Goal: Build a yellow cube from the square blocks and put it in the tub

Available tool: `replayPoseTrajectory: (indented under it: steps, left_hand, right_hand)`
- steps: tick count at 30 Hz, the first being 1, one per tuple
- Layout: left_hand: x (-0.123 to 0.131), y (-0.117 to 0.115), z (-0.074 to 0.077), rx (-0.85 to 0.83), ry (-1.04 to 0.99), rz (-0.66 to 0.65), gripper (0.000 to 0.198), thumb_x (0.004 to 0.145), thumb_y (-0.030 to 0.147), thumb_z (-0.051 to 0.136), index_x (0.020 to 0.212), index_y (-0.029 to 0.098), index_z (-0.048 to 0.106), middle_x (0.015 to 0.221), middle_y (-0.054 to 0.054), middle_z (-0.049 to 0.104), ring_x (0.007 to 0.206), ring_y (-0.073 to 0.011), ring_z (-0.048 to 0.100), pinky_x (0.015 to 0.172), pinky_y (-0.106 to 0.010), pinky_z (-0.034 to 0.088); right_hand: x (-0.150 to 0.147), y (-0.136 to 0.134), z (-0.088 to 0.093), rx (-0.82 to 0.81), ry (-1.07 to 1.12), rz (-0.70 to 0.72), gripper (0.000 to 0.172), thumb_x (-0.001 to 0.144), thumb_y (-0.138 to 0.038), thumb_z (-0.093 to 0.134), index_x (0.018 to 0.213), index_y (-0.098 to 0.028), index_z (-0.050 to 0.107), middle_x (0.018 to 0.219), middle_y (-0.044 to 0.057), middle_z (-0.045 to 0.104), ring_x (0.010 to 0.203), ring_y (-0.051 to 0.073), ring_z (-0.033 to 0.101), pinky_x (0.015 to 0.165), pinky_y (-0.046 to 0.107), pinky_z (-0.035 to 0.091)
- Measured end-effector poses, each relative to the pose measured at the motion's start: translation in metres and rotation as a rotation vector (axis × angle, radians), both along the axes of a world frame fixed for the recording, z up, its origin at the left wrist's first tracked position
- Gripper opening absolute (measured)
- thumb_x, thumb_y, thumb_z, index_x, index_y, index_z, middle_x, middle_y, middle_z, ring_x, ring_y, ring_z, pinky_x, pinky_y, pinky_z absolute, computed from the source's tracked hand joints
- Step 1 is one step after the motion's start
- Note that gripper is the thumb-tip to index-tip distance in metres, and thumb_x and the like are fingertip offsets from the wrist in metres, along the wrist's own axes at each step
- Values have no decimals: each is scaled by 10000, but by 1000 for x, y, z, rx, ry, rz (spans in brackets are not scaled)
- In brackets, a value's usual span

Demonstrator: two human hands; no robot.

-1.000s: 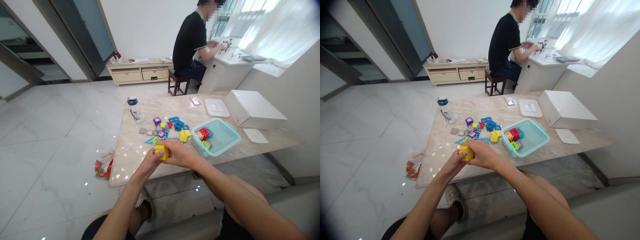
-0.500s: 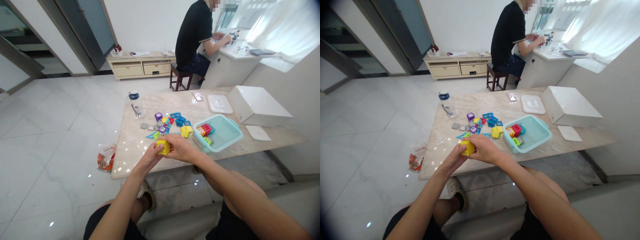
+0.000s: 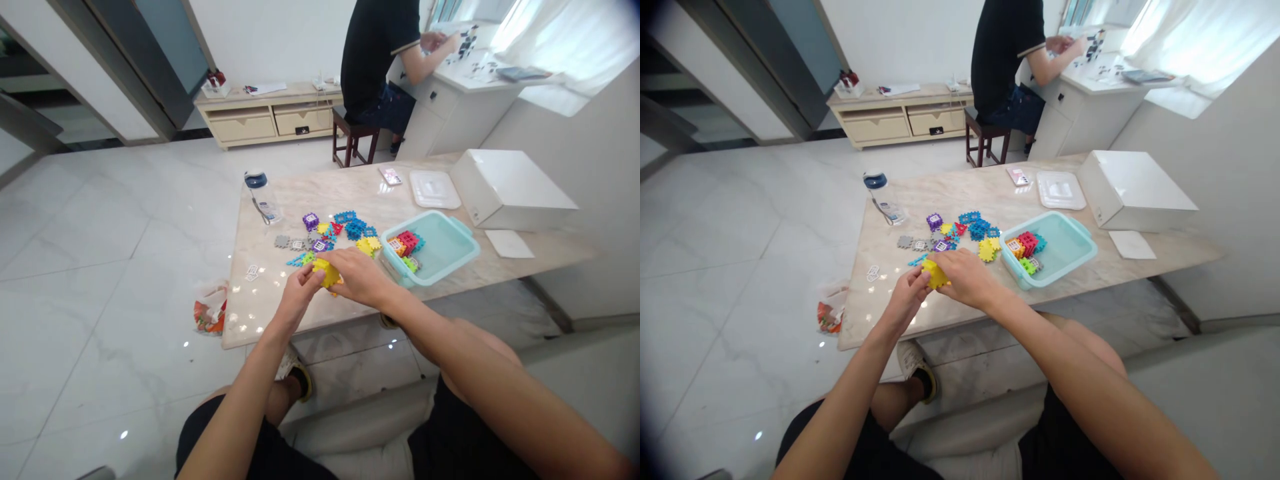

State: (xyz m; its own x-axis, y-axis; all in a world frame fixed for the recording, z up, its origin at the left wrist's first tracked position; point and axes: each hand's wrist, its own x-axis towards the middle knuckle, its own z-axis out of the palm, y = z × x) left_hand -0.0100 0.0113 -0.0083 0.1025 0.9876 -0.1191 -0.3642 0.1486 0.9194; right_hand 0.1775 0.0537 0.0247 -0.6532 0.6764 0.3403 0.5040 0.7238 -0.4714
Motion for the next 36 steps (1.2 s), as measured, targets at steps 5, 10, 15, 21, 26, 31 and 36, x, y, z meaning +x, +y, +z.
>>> replayPoseTrajectory:
  steps: [5,10,15,21,26,31,36]
  left_hand:
    - [11,-4,6,81,250,181,491,688,338,1004,1112,191,805,1093,-69,825,1010,-256,767,972,-362,596]
    - [14,-9,5,78,235,250,433,710,295,973,1099,185,817,1060,-67,837,1006,-275,780,952,-376,612]
    - [11,-11,6,61,253,249,380,727,308,966,1054,179,823,993,-54,827,944,-259,782,889,-344,606]
    - [9,-11,8,83,218,270,378,810,402,924,1077,164,803,1037,-84,834,943,-259,792,917,-374,614]
    - [3,-7,9,18,127,317,483,791,494,938,1098,145,809,1034,-97,835,967,-261,785,934,-402,625]
    - [0,-1,9,-74,8,318,455,765,514,924,1041,171,809,1079,-83,825,933,-211,762,849,-343,632]
    - [-1,2,13,-98,-53,344,350,758,427,908,1010,208,801,1095,-36,821,1008,-195,745,882,-292,600]
  right_hand:
    - [-7,-2,4,16,-135,-80,527,929,-111,751,1438,-170,628,1404,186,739,1317,330,687,1094,463,516]
    - [-14,-8,2,39,-131,-109,494,962,-105,697,1447,-162,618,1426,192,729,1297,336,692,1087,474,522]
    - [-19,-12,-1,28,-114,-111,501,979,-105,670,1475,-142,612,1435,216,721,1286,345,707,1093,504,542]
    - [-9,-7,-12,-53,82,-88,808,928,-249,830,1649,-199,467,1594,217,612,1456,384,621,1186,589,521]
    - [0,-2,-7,-345,348,-142,569,975,-365,803,1492,-217,619,1358,153,766,1253,291,752,1067,483,614]
    - [-8,-2,1,-569,480,-235,325,960,-310,801,1246,-177,725,1172,113,811,1045,215,790,856,342,633]
    - [-20,-1,9,-741,534,-252,289,885,-288,897,1112,-162,773,1065,72,821,972,182,786,882,306,629]
